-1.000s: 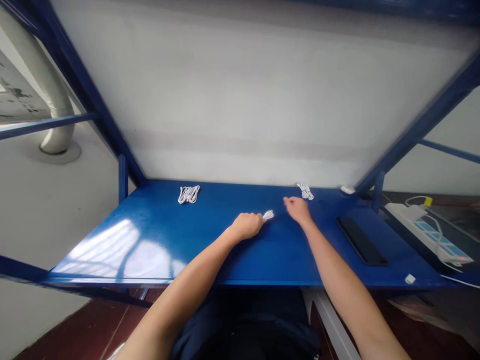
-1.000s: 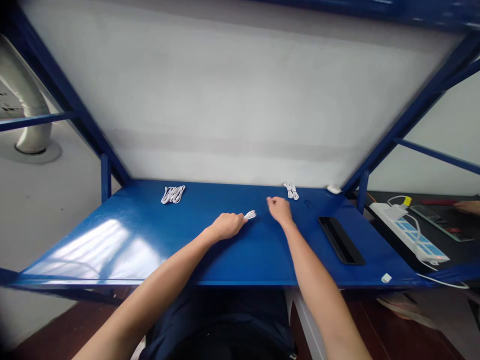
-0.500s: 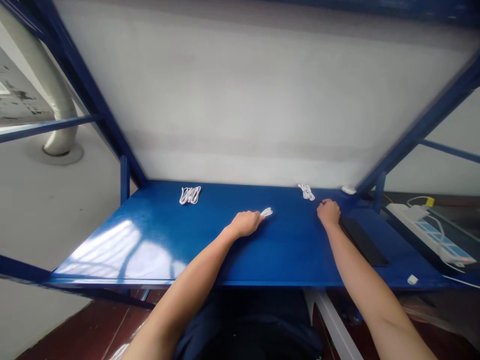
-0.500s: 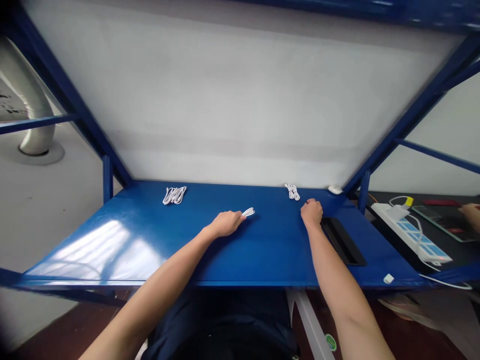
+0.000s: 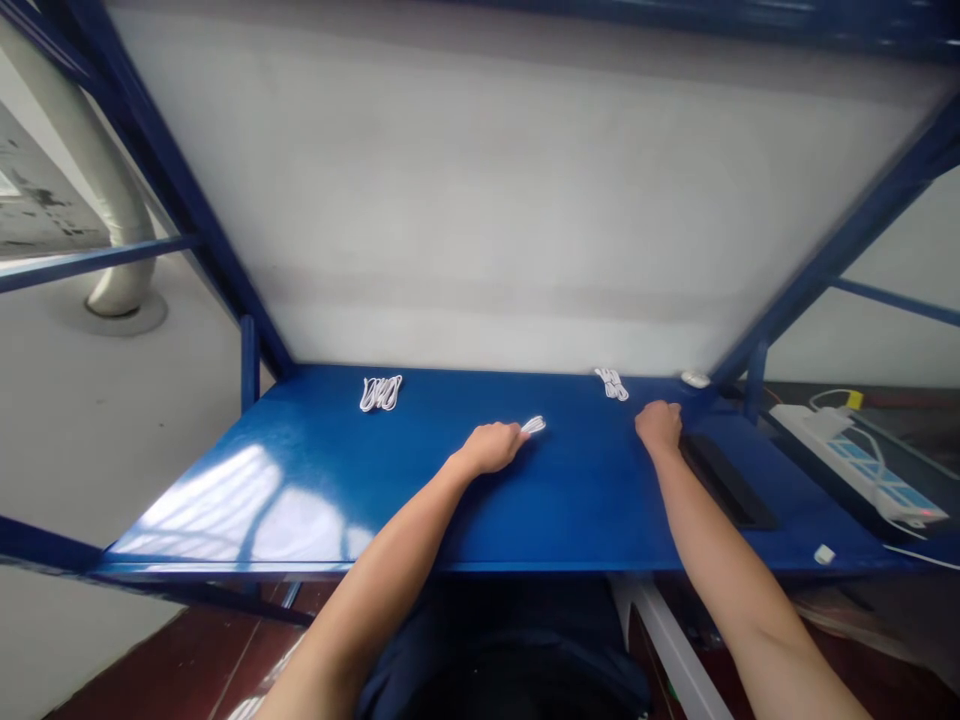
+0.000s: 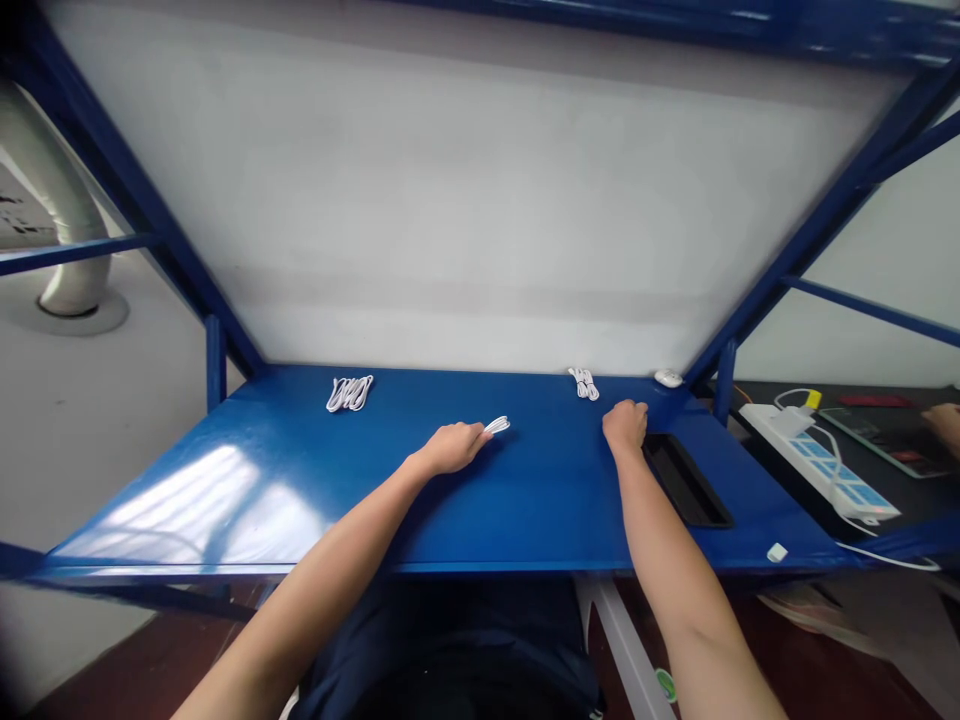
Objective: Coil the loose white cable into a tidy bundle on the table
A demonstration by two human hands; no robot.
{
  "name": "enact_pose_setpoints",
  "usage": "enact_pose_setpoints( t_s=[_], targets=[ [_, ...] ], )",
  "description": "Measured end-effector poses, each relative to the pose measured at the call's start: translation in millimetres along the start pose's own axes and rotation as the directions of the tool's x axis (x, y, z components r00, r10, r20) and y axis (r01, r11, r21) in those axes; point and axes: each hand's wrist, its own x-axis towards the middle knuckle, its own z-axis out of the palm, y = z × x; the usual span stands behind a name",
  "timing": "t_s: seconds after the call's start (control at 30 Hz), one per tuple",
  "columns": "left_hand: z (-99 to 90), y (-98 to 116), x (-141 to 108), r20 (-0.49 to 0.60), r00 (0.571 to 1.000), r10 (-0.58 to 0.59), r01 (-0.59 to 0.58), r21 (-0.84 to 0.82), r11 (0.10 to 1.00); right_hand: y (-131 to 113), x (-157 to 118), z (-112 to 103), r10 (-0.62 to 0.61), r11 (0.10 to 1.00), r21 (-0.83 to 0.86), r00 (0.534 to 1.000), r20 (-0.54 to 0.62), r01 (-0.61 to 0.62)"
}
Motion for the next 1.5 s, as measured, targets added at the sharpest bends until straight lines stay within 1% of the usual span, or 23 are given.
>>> enact_pose_setpoints(
  t_s=[0.13,0.23,0.3,0.37,0.43,0.47,0.53,0.57,0.6,0.63,0.7,0.73,0.77,0.8,0.87,0.93,0.97,1.0,1.03,1.13,1.2,1.43,1.5],
  targets=[
    [-0.9,1.1,-0.3,0.006,1.0,-0.011,0.011,-0.008,1.0,-7.7,-7.0,-5.1,0.115,0.993,0.041,0.991,-0.072,-0.113],
    [-3.5,1.9,-1.4,0.014,1.0,-0.019,0.019,-0.013,1.0,-10.8,-6.8,-7.7,0.1,0.993,0.075,0.985,-0.143,-0.09],
    [-4.9,2.0,-2.1,0.018,1.0,-0.019,0.019,-0.014,1.0,-11.0,-4.7,-9.0,0.069,0.994,0.102,0.978,-0.196,-0.05],
    [-4.4,2.6,-2.1,0.018,1.0,-0.017,0.017,-0.002,1.0,-12.1,-3.9,-10.5,0.04,0.99,0.139,0.975,-0.218,-0.009],
    [-1.3,4.8,-0.9,0.004,1.0,-0.03,0.03,0.044,0.999,-16.6,-6.9,-11.4,0.014,0.978,0.207,0.984,-0.18,0.024],
    [1.2,6.8,0.0,-0.007,0.999,-0.038,0.038,0.077,0.996,-20.9,-10.1,-11.5,-0.002,0.966,0.256,0.991,-0.135,0.037],
    [7.2,12.4,2.1,-0.032,0.999,-0.043,0.047,0.14,0.989,-33.6,-19.4,-10.9,-0.063,0.924,0.379,0.998,-0.006,0.06],
    [10.3,15.8,3.0,-0.042,0.999,-0.032,0.039,0.159,0.987,-41.8,-24.8,-10.5,-0.105,0.892,0.447,0.992,0.071,0.062],
    [13.1,19.3,3.7,-0.046,0.999,-0.018,0.026,0.168,0.986,-51.1,-30.1,-10.4,-0.165,0.851,0.522,0.975,0.152,0.062],
    [15.4,22.5,4.2,-0.05,0.999,-0.002,0.011,0.171,0.985,-61.1,-34.9,-10.9,-0.213,0.798,0.602,0.949,0.233,0.031],
    [18.8,27.8,4.5,-0.057,0.998,0.015,-0.005,0.174,0.985,-82.1,-42.6,-14.2,-0.318,0.653,0.751,0.862,0.394,-0.102],
    [19.8,29.6,4.3,-0.061,0.998,0.009,0.002,0.176,0.984,-92.7,-45.5,-17.0,-0.369,0.589,0.785,0.801,0.472,-0.192],
    [20.5,30.9,4.1,-0.066,0.998,-0.004,0.015,0.176,0.984,-103.3,-48.0,-20.4,-0.41,0.553,0.786,0.73,0.547,-0.278],
    [21.0,31.7,3.9,-0.072,0.997,-0.021,0.034,0.175,0.984,-113.6,-50.3,-24.1,-0.44,0.548,0.76,0.653,0.616,-0.349],
    [21.8,32.5,3.5,-0.087,0.995,-0.055,0.069,0.171,0.983,-132.6,-54.8,-30.4,-0.468,0.611,0.673,0.495,0.732,-0.417],
    [22.5,33.0,3.5,-0.107,0.992,-0.069,0.086,0.168,0.982,-148.0,-59.5,-33.8,-0.458,0.706,0.578,0.36,0.813,-0.409],
    [22.8,33.3,3.6,-0.119,0.99,-0.07,0.089,0.167,0.982,-153.8,-61.6,-34.1,-0.445,0.745,0.541,0.313,0.839,-0.39],
    [23.0,33.7,3.7,-0.128,0.989,-0.07,0.091,0.165,0.982,-158.1,-63.3,-33.7,-0.432,0.776,0.514,0.284,0.856,-0.366],
    [23.1,34.1,3.8,-0.136,0.988,-0.07,0.092,0.163,0.982,-160.9,-64.7,-32.8,-0.423,0.799,0.496,0.269,0.865,-0.341],
    [22.8,35.1,4.0,-0.146,0.987,-0.07,0.094,0.163,0.982,-162.0,-66.7,-30.0,-0.431,0.823,0.495,0.26,0.864,-0.278],
    [22.2,35.0,4.1,-0.149,0.987,-0.064,0.089,0.167,0.982,-159.7,-67.5,-29.9,-0.449,0.826,0.512,0.274,0.851,-0.236],
    [21.8,29.5,6.0,-0.11,0.992,-0.061,0.078,0.158,0.984,-154.1,-76.3,-37.8,-0.498,0.842,0.539,0.406,0.767,0.014],
    [22.4,28.4,6.7,-0.119,0.99,-0.072,0.089,0.145,0.985,-152.2,-79.0,-39.6,-0.509,0.844,0.525,0.471,0.72,0.11]
  ],
)
